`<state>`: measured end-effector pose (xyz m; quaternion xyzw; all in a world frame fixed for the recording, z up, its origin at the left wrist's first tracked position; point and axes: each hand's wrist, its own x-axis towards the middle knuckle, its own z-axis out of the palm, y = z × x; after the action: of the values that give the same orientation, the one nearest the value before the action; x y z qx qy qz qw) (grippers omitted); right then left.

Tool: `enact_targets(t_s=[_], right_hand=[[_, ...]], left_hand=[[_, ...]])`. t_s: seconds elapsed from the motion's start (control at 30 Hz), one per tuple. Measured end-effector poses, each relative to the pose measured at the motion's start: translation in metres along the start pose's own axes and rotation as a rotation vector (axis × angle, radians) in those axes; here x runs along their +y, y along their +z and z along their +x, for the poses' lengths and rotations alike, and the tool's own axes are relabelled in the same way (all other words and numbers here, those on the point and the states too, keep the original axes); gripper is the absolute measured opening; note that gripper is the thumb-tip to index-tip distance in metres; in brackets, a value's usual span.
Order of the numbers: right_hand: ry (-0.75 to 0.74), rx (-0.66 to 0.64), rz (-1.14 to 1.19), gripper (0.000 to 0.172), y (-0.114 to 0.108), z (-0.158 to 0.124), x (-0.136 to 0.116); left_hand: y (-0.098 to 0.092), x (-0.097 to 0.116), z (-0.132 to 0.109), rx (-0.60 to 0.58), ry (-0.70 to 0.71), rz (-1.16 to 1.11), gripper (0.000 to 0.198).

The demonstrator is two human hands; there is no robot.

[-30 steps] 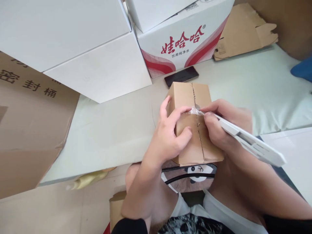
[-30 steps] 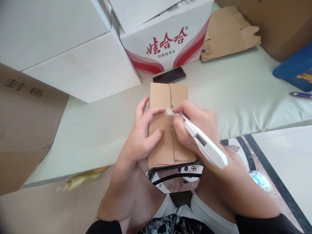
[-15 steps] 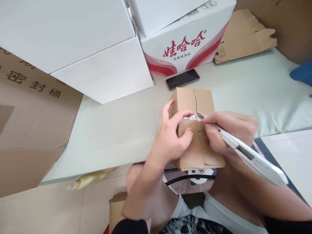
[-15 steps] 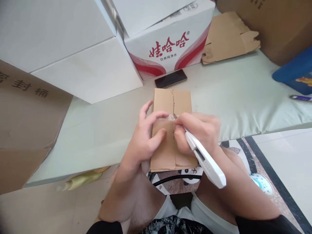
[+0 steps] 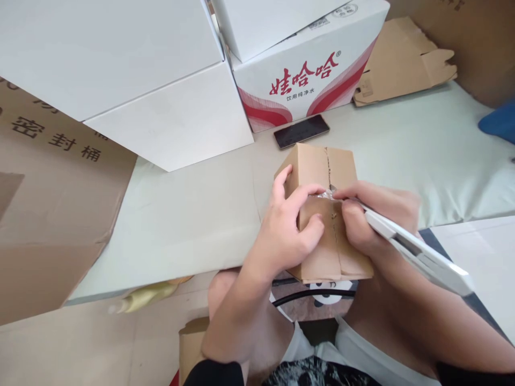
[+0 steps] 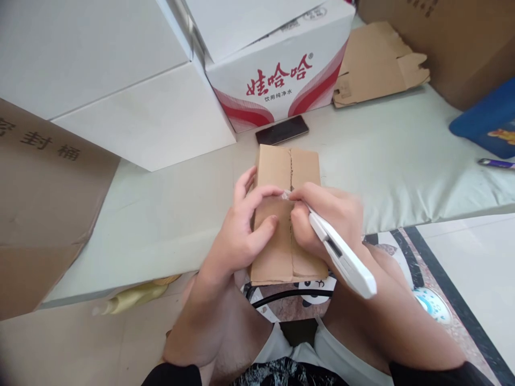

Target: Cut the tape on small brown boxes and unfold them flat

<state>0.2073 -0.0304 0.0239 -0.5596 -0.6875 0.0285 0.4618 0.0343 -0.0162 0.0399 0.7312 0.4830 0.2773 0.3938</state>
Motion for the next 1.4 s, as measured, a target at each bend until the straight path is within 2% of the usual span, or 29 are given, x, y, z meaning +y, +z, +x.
enact_targets(t_s=[0.17,0.3,0.43,0.63,0.8,1.03,1.23,1.4], right_hand=[[0.1,-0.131,0.006,0.028,0.0,0.004,0.001],[0.22,-0.102,-0.003,0.018,0.002,0.004,0.002],[0.266,-0.053,-0.001,0.009,0.003,0.002,0.004],[0.186,-0.077,0.031,0.01,0.001,0.003,0.0],[0.1,-0.047,0.065,0.012,0.001,0.002,-0.001],[0.044,-0.026,0.22,0.017,-0.002,-0.005,-0.004],[0.208,-0.035,0.177,0.013,-0.005,-0.004,-0.01],[0.263,-0.018,0.2,0.012,-0.005,-0.007,-0.008]], left_hand=[[0.001,0.001,-0.001,-0.007,-0.019,-0.021,0.041],[0.002,0.003,-0.001,0.0,-0.03,-0.02,0.041],[0.004,0.004,0.0,0.012,-0.037,-0.018,0.041],[0.005,0.004,0.002,0.01,-0.041,-0.006,0.037],[0.002,0.002,0.003,0.001,-0.032,-0.011,0.036],[-0.001,-0.004,0.007,0.013,-0.014,-0.008,0.037],[-0.006,-0.009,0.01,-0.005,-0.019,-0.042,0.04],[-0.011,-0.01,0.009,-0.03,-0.042,-0.042,0.04]])
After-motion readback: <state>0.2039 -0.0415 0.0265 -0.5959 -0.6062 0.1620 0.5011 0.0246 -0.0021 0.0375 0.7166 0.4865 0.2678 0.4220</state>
